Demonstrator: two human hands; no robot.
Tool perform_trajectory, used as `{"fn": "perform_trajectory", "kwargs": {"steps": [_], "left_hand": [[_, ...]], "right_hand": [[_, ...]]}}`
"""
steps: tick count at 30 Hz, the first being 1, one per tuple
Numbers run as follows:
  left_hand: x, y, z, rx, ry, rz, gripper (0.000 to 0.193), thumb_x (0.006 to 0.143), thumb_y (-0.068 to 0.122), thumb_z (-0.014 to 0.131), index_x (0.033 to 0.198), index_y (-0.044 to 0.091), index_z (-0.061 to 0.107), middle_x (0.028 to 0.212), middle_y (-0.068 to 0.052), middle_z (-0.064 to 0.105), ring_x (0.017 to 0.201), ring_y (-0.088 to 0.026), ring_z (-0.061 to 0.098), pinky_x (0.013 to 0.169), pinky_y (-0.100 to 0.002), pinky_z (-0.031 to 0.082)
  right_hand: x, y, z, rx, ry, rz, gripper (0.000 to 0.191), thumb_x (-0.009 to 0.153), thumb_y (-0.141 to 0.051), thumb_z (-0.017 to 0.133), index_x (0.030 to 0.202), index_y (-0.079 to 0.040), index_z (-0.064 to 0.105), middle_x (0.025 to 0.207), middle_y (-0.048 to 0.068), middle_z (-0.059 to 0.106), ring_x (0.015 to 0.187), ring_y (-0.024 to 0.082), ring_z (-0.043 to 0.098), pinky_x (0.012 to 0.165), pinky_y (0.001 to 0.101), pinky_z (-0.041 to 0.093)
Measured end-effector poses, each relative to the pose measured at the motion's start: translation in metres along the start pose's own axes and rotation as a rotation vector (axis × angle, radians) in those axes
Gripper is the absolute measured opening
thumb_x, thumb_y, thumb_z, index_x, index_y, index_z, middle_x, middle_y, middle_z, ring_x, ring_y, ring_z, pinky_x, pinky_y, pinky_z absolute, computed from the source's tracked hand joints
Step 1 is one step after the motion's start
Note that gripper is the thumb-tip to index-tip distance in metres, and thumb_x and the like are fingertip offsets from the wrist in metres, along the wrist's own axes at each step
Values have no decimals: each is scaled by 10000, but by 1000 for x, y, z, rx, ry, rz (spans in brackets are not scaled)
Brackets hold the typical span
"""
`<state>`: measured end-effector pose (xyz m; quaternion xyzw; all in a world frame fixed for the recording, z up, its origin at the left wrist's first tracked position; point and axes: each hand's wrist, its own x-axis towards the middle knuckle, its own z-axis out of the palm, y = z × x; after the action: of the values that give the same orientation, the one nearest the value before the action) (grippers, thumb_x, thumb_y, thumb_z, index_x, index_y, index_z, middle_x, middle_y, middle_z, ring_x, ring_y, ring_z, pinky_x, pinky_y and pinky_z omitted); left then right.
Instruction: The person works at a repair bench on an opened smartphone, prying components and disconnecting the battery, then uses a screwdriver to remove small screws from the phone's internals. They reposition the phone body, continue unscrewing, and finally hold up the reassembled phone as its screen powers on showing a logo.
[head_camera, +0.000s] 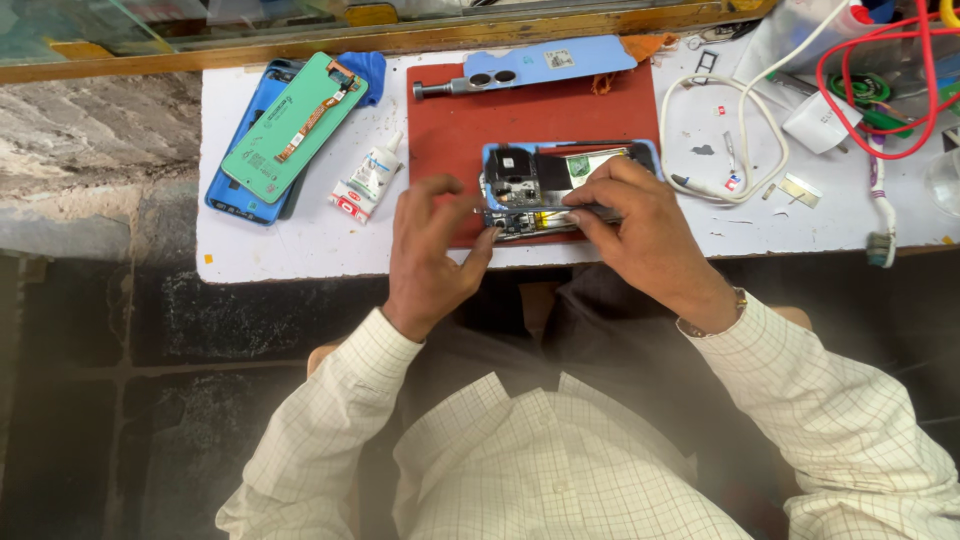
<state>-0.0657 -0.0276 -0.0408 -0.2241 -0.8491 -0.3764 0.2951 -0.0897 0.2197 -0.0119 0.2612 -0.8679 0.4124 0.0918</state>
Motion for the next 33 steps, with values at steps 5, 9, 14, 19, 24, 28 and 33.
{"fn": "perform_trajectory", "kwargs": {"steps": [5, 9, 14, 19, 24, 28, 33], "left_hand": [[-12, 3, 6, 174, -57, 300, 243, 888, 49, 823, 1103, 80, 716, 1077, -63, 628, 1000, -257, 610, 885, -420, 492], [-18, 6, 16, 244, -112, 298, 303, 906, 102, 793, 1194, 45, 717, 1124, -72, 640, 1009, -258, 613, 897, -418, 512], [-19, 5, 22, 329, -125, 290, 308, 936, 164, 764, 1215, 44, 711, 1155, -82, 634, 1045, -271, 618, 903, -411, 515], [-19, 6, 28, 410, -128, 286, 318, 944, 223, 744, 1200, 40, 698, 1192, -115, 618, 1081, -294, 612, 929, -424, 517], [-19, 8, 28, 408, -151, 270, 325, 945, 239, 738, 1182, 21, 691, 1171, -107, 615, 1059, -285, 613, 922, -431, 515], [-25, 12, 22, 338, -174, 230, 365, 939, 233, 759, 1208, -5, 698, 1130, -100, 605, 988, -271, 604, 882, -420, 506], [-33, 15, 11, 184, -78, 53, 284, 893, 177, 846, 1107, 58, 702, 1109, -97, 607, 960, -278, 602, 837, -415, 479]], "right_hand": [[-1, 2, 3, 42, 43, 60, 136, 895, 1, 763, 1025, 3, 722, 967, 77, 643, 813, 211, 671, 696, 309, 543], [-4, 2, 3, 53, 48, 23, 128, 907, 6, 755, 1030, 4, 720, 976, 75, 646, 825, 207, 673, 706, 306, 551], [-3, 3, 2, 55, 44, 15, 134, 898, 8, 759, 1027, 5, 722, 967, 78, 642, 818, 209, 673, 706, 306, 553], [-3, 4, 4, 72, 38, 37, 137, 902, 14, 751, 1035, 4, 721, 979, 71, 634, 820, 187, 676, 698, 285, 565], [-6, 4, 3, 77, 27, 2, 162, 903, 21, 746, 1060, 9, 709, 1017, 68, 611, 840, 177, 662, 698, 274, 567], [-9, 5, 0, 1, 15, -34, 175, 878, 29, 754, 1046, -9, 726, 1015, 68, 597, 837, 188, 630, 663, 296, 528], [-17, 8, 0, -66, 7, -118, 206, 854, 34, 764, 1042, -48, 745, 995, 62, 579, 908, 217, 600, 747, 336, 502]]}}
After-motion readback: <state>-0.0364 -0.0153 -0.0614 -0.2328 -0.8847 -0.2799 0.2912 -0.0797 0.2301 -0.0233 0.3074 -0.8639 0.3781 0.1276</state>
